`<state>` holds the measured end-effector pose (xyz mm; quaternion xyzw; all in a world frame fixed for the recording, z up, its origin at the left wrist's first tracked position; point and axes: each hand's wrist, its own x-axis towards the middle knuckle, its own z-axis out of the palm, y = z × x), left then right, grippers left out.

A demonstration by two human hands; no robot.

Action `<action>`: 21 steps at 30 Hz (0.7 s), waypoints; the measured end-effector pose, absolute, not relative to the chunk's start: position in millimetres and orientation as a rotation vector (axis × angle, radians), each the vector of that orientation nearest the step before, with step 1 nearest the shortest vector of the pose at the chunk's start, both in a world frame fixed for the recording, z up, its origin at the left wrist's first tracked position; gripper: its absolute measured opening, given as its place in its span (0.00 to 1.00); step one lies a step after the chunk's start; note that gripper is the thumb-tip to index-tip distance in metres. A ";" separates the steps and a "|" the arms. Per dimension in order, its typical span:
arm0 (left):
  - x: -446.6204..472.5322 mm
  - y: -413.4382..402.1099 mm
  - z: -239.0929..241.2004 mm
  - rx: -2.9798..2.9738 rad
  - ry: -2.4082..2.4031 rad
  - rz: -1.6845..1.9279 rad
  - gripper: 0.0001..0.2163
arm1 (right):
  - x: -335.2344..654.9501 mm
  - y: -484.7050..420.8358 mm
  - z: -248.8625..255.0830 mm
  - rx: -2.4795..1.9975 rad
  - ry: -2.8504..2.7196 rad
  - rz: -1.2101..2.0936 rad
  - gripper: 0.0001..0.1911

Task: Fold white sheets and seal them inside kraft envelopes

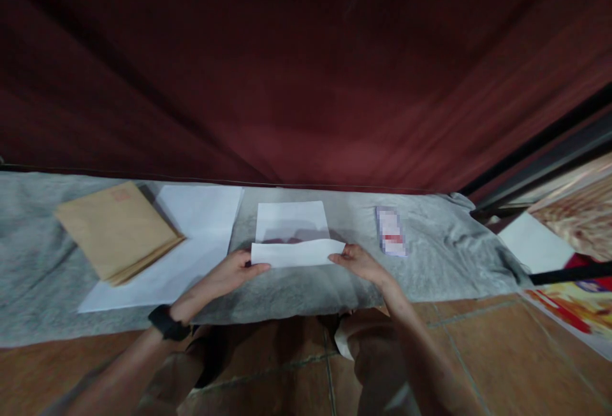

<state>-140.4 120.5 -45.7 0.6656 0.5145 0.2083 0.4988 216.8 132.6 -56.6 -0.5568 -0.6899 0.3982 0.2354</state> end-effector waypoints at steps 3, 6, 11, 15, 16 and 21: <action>-140.0 124.0 -44.5 1.443 1.270 0.546 0.22 | 210.0 146.2 -61.1 -1.498 -1.860 1.201 0.14; -140.0 127.9 -44.7 1.313 1.248 0.612 0.22 | 201.4 158.8 -64.4 -1.530 -1.831 1.130 0.15; -133.2 135.1 -51.9 1.201 1.313 0.801 0.22 | 189.9 171.5 -69.4 -1.694 -1.865 0.918 0.18; -125.9 141.5 -56.4 1.426 1.584 0.808 0.18 | 180.5 177.2 -68.3 -1.866 -1.933 0.665 0.18; -124.5 143.2 -56.5 1.498 1.650 0.778 0.16 | 177.8 178.3 -67.4 -1.919 -1.950 0.605 0.17; -119.6 152.5 -54.1 1.670 1.824 0.636 0.13 | 165.3 183.5 -62.8 -2.106 -2.003 0.427 0.16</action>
